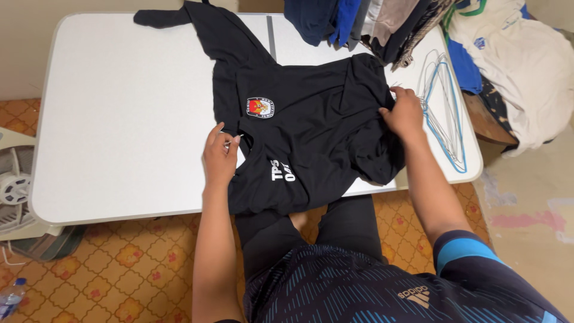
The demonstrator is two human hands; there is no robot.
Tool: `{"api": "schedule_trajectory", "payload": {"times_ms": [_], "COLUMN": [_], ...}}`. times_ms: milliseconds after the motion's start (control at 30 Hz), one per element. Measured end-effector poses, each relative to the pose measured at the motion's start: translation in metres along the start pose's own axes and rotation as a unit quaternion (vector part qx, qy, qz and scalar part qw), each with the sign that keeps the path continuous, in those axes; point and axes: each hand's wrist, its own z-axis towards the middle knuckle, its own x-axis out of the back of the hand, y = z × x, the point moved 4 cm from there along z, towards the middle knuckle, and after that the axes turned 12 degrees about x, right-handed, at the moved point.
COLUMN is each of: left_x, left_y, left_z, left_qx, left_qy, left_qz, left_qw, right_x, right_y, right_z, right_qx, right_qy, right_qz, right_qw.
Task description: The person picks up a dark blue t-shirt from a pile, lays it on a white table, smooths it, places a hanger inside, and hangs it on a nearby rack. They repeat the process with a black t-shirt.
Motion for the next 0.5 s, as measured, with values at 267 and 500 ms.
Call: {"api": "schedule_trajectory", "payload": {"times_ms": [267, 500], "left_x": [-0.006, 0.019], "left_y": [-0.007, -0.016], "left_z": [-0.008, -0.010], "left_qx": [-0.009, -0.100], "left_qy": [-0.027, 0.002], "left_qz": [0.016, 0.107], "left_qw": [0.999, 0.989], "right_x": [-0.009, -0.036], "right_y": [-0.111, -0.068], "right_z": [-0.081, -0.094], "right_qx": [0.158, 0.127], "right_qy": [0.007, -0.009], "right_qz": [0.103, 0.043], "right_qw": [0.982, 0.991]}}
